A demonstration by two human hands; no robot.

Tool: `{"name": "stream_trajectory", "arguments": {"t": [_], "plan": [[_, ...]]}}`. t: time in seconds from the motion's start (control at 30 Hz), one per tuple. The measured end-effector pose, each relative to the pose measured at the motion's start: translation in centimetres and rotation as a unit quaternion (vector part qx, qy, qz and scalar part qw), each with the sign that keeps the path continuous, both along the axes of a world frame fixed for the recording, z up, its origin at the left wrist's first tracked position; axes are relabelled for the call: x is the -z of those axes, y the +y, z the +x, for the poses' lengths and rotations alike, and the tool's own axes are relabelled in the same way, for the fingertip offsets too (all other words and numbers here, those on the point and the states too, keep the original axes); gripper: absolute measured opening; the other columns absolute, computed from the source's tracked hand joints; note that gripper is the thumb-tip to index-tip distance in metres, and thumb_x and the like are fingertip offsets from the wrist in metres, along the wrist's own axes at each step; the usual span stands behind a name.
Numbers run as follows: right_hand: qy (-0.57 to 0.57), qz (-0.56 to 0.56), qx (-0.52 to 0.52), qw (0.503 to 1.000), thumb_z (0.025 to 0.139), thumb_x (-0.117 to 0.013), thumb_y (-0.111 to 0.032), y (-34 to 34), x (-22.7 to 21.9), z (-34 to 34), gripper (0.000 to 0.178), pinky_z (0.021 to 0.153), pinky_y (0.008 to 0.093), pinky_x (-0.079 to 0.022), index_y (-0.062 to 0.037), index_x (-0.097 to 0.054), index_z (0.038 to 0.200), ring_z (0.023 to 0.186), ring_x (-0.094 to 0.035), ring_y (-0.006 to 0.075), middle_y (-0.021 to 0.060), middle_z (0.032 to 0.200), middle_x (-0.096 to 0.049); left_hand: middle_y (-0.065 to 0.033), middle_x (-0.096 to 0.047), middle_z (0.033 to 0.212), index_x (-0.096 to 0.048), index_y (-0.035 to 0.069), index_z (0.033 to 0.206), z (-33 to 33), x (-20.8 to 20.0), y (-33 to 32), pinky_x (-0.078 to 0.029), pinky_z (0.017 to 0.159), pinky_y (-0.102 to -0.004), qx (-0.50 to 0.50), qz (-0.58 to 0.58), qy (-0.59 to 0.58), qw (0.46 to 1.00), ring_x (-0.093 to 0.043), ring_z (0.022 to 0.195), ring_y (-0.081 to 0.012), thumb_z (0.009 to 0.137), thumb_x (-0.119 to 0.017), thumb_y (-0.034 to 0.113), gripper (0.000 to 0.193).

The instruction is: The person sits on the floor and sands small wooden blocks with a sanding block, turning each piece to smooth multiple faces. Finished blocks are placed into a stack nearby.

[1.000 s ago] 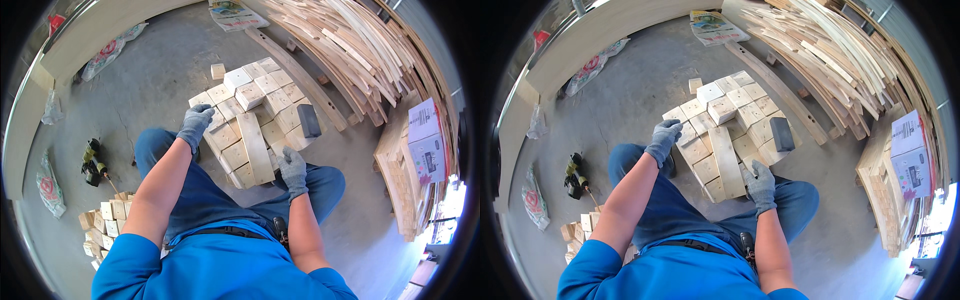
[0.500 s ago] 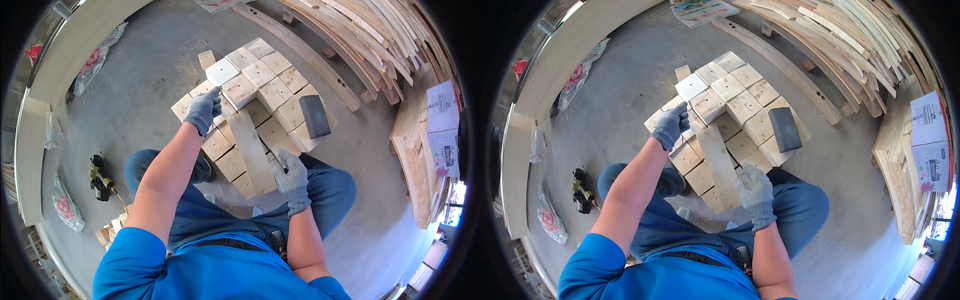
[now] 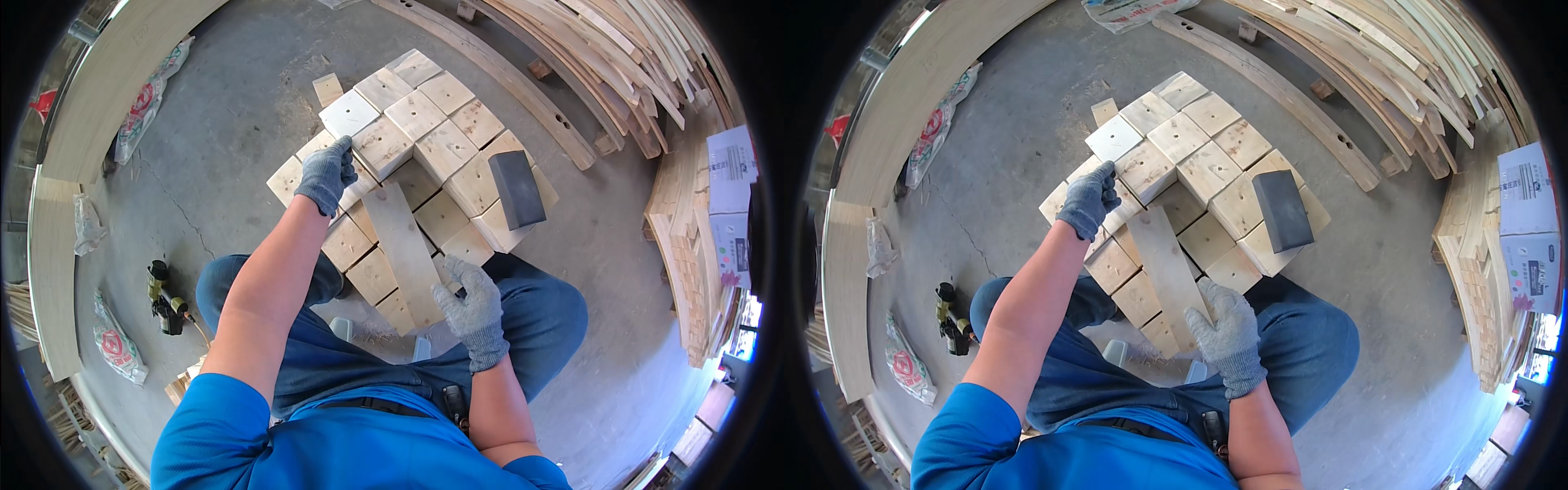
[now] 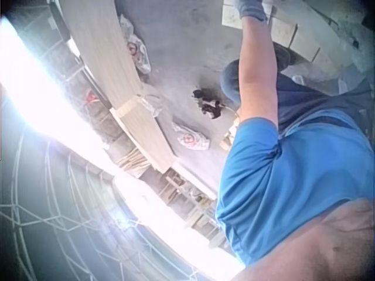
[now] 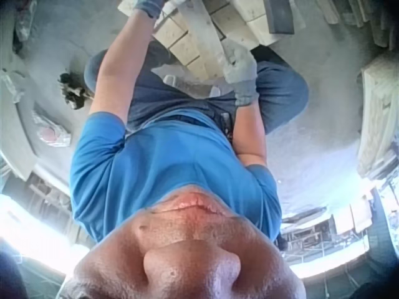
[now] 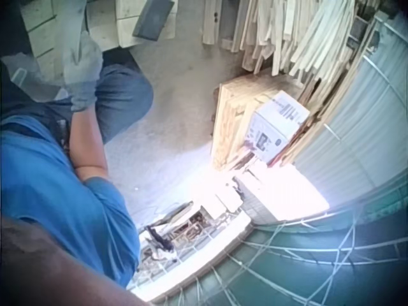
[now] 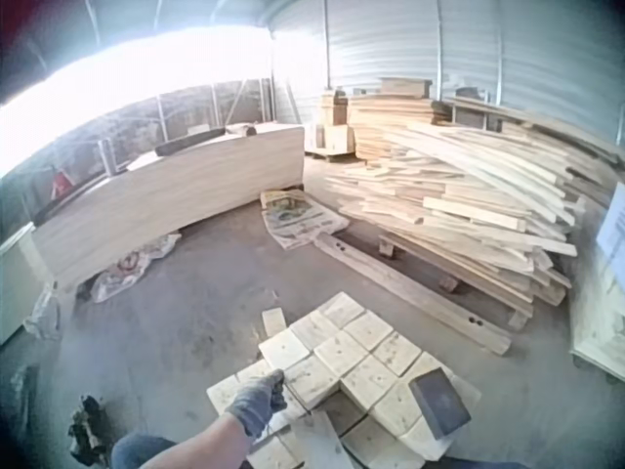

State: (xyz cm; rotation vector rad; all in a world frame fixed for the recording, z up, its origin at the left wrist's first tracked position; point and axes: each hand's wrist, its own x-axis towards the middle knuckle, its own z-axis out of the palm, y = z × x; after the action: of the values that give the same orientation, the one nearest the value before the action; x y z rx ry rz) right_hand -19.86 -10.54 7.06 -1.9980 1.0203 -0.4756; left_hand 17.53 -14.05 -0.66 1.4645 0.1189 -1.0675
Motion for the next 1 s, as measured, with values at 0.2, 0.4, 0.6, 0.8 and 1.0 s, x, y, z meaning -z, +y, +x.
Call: {"name": "stream_trajectory", "arguments": {"t": [0.2, 0.4, 0.6, 0.8, 1.0], "plan": [[0.005, 0.006, -0.007, 1.000, 0.090, -0.084, -0.023, 0.1, 0.1, 0.3, 0.050, 0.105, 0.0504, -0.055, 0.0007, -0.072, 0.132, 0.119, -0.069, 0.0428, 0.0234, 0.125, -0.074, 0.0000, -0.057, 0.067, -0.064, 0.012, 0.078, -0.1, 0.3, -0.3, -0.053, 0.057, -0.0369, -0.013, -0.007, -0.003, 1.000, -0.051, 0.051, -0.0161, 0.103, -0.077, 0.024, 0.030], [0.020, -0.005, -0.013, 1.000, 0.090, -0.084, -0.022, 0.3, 0.2, 0.1, 0.050, 0.105, 0.0503, -0.054, 0.0000, -0.072, 0.134, 0.120, -0.069, 0.0423, 0.0234, 0.125, -0.074, -0.0015, -0.058, 0.069, -0.064, 0.010, 0.081, -0.3, 0.4, -0.3, -0.052, 0.054, -0.0349, -0.016, -0.007, -0.042, 0.999, -0.052, 0.053, -0.0151, 0.102, -0.076, 0.019, 0.026], [0.018, -0.009, -0.030, 0.999, 0.090, -0.084, -0.022, 0.3, -0.4, 0.3, 0.053, 0.106, 0.0500, -0.054, 0.0016, -0.071, 0.135, 0.120, -0.069, 0.0424, 0.0242, 0.126, -0.074, -0.0024, -0.061, 0.071, -0.066, 0.009, 0.085, 0.9, 0.7, 2.3, -0.050, 0.050, -0.0336, -0.055, -0.019, -0.056, 0.997, -0.054, 0.053, -0.0146, 0.100, -0.077, 0.015, 0.020], [0.003, 0.017, -0.037, 0.999, 0.090, -0.084, -0.022, 0.6, -0.4, 0.5, 0.052, 0.108, 0.0472, -0.055, 0.0040, -0.071, 0.134, 0.121, -0.071, 0.0421, 0.0258, 0.126, -0.075, -0.0036, -0.062, 0.069, -0.069, 0.006, 0.083, 5.0, -0.9, 7.2, -0.048, 0.048, -0.0327, -0.022, -0.023, -0.127, 0.991, -0.054, 0.050, -0.0153, 0.097, -0.081, 0.011, 0.019], [-0.016, 0.013, -0.064, 0.998, 0.090, -0.084, -0.021, 1.3, 1.9, 1.1, 0.052, 0.108, 0.0460, -0.055, 0.0040, -0.071, 0.134, 0.122, -0.071, 0.0406, 0.0255, 0.127, -0.075, -0.0081, -0.076, 0.085, -0.081, 0.001, 0.109, 17.2, -3.3, 15.8, -0.055, 0.068, -0.0313, -0.009, 0.040, -0.338, 0.940, -0.067, 0.073, -0.0155, 0.092, -0.085, 0.016, 0.024]]}}
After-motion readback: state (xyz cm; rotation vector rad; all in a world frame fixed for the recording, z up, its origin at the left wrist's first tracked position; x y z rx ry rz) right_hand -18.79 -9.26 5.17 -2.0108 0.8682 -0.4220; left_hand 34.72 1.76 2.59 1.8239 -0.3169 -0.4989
